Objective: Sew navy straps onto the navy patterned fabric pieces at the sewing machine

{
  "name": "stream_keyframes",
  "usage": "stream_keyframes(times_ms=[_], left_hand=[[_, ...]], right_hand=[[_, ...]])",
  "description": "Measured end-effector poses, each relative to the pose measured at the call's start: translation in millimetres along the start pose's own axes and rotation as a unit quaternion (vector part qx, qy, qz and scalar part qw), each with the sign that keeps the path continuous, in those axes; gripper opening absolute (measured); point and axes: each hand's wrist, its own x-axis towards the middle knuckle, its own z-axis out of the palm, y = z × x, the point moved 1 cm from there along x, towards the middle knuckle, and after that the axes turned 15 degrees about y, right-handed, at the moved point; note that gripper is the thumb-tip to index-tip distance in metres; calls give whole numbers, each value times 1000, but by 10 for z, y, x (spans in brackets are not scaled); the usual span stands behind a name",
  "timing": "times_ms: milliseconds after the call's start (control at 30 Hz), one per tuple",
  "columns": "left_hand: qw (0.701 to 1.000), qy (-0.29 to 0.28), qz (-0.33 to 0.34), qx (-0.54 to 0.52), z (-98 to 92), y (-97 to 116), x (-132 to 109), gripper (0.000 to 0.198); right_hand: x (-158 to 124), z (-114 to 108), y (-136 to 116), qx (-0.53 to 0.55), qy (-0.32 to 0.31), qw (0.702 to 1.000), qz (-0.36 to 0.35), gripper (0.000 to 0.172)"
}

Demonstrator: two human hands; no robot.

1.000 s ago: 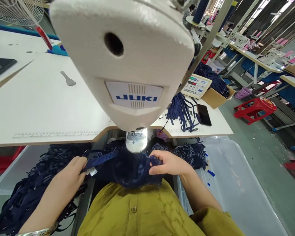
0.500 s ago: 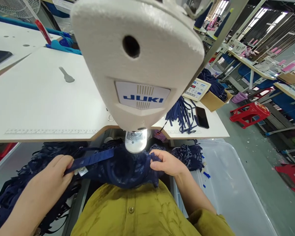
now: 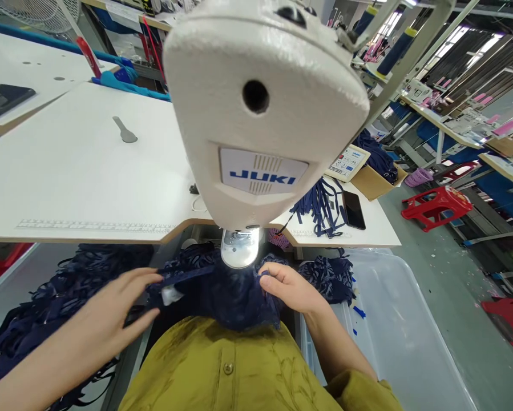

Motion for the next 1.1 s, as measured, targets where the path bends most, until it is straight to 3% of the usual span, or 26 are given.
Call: stream_keyframes(times_ms=[67, 100, 200, 267, 300, 367, 467, 533, 600, 633, 700, 833, 967, 1100], left_hand=[[994, -37, 71, -71, -11, 300, 83, 51], [992, -44, 72, -96, -21, 457, 130, 54], [971, -108, 86, -195, -36, 874, 280, 48], [956, -148, 69, -244, -25, 1027, 386, 26], [953, -154, 55, -253, -15, 1061, 439, 26], [968, -118, 27, -221, 11, 1072, 537, 36], [996, 41, 47, -58, 39, 1065, 643, 33], [978, 168, 116, 39, 51, 1101, 670, 22], [948, 246, 193, 56, 68, 1152, 668, 20], [939, 256, 225, 38, 81, 1171, 662, 28], [938, 220, 266, -9, 114, 1188, 651, 41], [951, 155, 266, -28, 170, 1171, 651, 61], [953, 162, 254, -22, 190, 1211, 670, 39], [960, 192, 205, 13, 204, 1294, 664, 35]], right_hand=[[-42, 57, -160, -99, -31, 993, -52, 22], [-67, 92, -241, -138, -65, 985, -81, 18], [-123, 173, -452, -186, -161, 956, -162, 18], [-108, 178, -546, -187, -140, 951, -202, 16], [-81, 166, -575, -184, -100, 954, -213, 15], [5, 135, -598, -186, -2, 958, -220, 14], [166, 126, -557, -205, 115, 948, -215, 14], [257, 152, -503, -210, 164, 941, -208, 14], [311, 186, -454, -199, 193, 939, -204, 13], [325, 201, -436, -190, 201, 939, -204, 12], [338, 217, -412, -170, 211, 943, -191, 10], [378, 198, -361, -128, 241, 957, -101, 11], [462, 148, -265, -29, 250, 968, -23, 10], [509, 87, -259, -32, 231, 972, -44, 13]])
